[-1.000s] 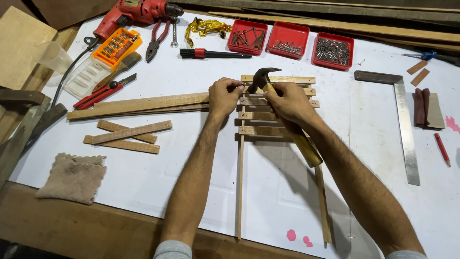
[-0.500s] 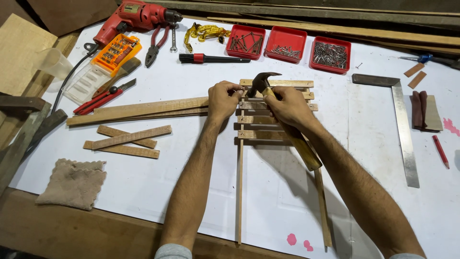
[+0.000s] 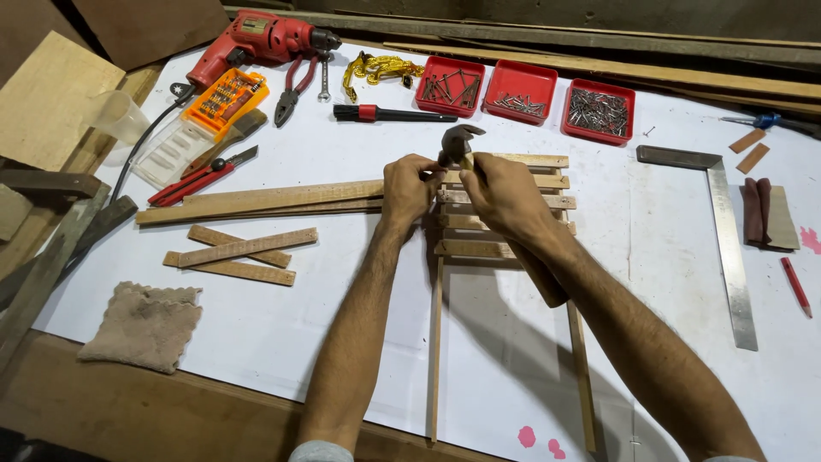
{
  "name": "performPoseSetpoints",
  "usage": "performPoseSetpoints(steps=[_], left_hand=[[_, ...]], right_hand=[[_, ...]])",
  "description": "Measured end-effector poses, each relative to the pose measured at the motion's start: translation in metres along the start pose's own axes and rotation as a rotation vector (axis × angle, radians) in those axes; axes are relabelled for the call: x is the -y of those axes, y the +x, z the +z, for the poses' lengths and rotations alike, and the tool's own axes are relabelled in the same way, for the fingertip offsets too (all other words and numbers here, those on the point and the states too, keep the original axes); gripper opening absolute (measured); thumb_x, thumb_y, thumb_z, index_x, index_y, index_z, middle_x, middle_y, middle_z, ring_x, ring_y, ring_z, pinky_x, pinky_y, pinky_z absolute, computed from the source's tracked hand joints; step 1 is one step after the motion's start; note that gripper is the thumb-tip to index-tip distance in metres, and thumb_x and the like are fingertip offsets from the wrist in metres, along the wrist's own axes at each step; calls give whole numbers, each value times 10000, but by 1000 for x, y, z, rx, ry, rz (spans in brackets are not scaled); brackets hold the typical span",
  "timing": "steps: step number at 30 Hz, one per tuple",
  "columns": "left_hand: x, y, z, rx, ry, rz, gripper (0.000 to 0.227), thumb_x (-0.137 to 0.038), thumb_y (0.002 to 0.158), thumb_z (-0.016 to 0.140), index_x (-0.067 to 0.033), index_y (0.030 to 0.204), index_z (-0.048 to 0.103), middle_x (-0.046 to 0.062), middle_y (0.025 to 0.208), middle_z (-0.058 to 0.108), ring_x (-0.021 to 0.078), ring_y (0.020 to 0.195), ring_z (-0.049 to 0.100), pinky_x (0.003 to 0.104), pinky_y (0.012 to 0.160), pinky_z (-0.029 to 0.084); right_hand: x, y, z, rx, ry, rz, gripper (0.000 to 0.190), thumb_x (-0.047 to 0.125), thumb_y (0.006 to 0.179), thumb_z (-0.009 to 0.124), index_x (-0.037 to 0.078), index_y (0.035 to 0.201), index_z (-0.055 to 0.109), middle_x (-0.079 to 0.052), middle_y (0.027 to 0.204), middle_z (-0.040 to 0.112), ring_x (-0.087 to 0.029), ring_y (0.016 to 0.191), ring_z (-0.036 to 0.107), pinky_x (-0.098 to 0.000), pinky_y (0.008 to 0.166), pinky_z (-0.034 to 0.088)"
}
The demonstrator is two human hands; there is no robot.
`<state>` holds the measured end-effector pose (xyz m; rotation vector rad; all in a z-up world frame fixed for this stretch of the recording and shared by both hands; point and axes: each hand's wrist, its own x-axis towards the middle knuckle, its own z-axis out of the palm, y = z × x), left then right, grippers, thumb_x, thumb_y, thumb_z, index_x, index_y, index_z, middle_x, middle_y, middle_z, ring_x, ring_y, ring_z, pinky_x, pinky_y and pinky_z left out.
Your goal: Assemble a small wooden frame or shelf by nailing wooden slats to long support pieces.
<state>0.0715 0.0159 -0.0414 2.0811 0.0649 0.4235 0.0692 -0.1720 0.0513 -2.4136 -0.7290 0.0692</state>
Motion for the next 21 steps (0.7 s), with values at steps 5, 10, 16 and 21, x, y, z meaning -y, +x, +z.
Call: performPoseSetpoints(steps=[5,10,16,21], left_hand=[[-12,0,-6,39,-33,-98,166,-88,851,785,-57,1013,799,107,1004,776,182,802,758,327,666,643],[-11,-2,-7,48,-63,-122,159,-105,861,791,-60,1013,801,107,1005,781,165,805,767,322,664,652],[-16,-6,-8,34,-56,-123,173,-139,854,795,-60,1006,814,117,1004,783,193,805,766,331,676,624],[-4,-6,-5,32,-10,-55,220,-136,867,725,-72,1059,812,144,1016,794,190,816,780,325,754,633]], right_hand=[[2,4,1,46,-38,64,319,278,1060,528,8,946,656,-107,613,626,-224,484,567,-442,491,513],[-15,8,16,3,-83,-43,296,252,1043,546,11,911,656,-103,607,629,-231,492,586,-432,485,505],[-10,5,-12,18,81,182,321,287,1040,554,13,1129,696,-94,585,633,-187,454,590,-379,406,508],[-17,-3,-26,-6,180,301,373,289,1024,557,13,1251,661,-115,603,659,-187,471,643,-353,415,559]])
